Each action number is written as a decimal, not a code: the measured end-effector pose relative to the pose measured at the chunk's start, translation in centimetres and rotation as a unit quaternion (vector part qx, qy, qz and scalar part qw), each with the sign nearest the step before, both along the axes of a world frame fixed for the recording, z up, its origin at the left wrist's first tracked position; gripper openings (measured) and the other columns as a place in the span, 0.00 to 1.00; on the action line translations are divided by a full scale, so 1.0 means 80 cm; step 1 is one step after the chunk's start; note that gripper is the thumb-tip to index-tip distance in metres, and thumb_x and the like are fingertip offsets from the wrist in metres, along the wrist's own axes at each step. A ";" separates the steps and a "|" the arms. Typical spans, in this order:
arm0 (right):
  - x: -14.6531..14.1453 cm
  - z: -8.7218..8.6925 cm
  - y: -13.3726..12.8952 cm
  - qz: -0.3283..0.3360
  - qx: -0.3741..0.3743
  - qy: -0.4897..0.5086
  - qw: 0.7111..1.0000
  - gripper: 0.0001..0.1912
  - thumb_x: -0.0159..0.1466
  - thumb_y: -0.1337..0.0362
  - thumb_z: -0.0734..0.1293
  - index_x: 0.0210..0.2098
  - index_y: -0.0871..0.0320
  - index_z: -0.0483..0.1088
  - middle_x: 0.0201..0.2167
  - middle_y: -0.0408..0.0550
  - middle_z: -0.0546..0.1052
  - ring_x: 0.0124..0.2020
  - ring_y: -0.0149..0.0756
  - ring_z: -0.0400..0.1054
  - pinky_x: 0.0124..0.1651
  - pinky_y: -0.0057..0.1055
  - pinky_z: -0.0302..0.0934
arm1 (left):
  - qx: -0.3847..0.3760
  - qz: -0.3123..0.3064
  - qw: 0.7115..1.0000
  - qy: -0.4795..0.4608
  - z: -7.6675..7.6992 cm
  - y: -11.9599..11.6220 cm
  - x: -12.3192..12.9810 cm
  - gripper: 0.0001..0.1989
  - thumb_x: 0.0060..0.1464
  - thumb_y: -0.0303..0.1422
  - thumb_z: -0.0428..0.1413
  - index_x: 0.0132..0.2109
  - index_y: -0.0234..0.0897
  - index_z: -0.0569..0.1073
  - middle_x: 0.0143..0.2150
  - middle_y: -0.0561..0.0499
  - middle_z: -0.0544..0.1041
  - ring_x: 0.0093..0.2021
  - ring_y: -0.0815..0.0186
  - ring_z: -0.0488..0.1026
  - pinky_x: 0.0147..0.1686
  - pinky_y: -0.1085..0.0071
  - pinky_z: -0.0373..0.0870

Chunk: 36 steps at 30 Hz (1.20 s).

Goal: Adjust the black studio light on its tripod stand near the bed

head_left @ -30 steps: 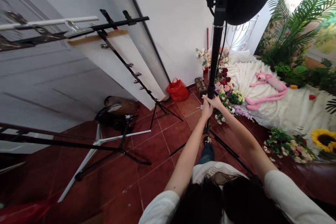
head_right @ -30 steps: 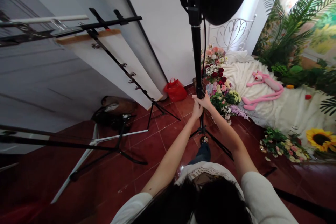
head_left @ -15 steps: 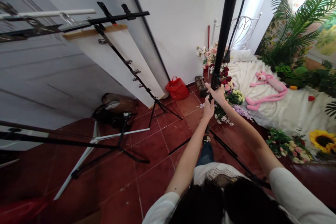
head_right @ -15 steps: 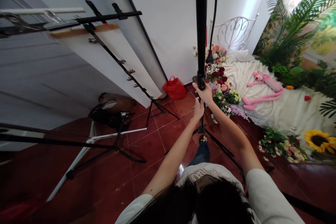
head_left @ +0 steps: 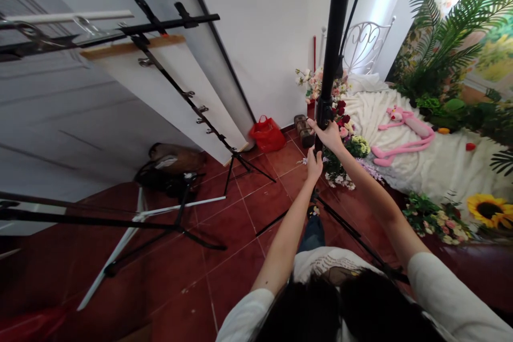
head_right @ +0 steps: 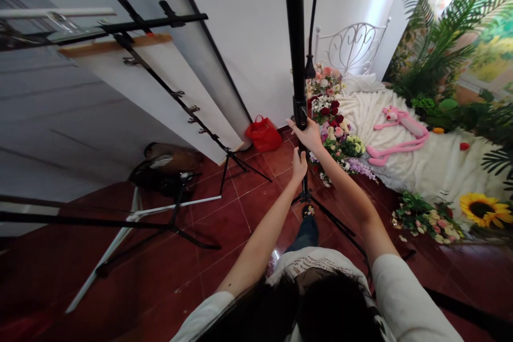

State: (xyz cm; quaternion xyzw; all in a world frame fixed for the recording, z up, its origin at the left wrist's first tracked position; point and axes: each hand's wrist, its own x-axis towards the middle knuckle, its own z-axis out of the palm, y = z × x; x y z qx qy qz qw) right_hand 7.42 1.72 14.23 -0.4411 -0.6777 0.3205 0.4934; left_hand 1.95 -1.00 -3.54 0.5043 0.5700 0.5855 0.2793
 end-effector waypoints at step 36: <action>0.078 -0.167 0.010 0.038 -0.041 -0.027 0.998 0.23 0.69 0.46 0.53 0.52 0.55 0.65 0.40 0.49 0.75 0.42 0.37 0.71 0.51 0.34 0.64 | 0.002 -0.005 1.000 0.005 0.008 -0.007 -0.002 0.22 0.66 0.51 0.40 0.50 0.39 0.67 0.49 0.42 0.74 0.52 0.60 0.72 0.59 0.58 0.67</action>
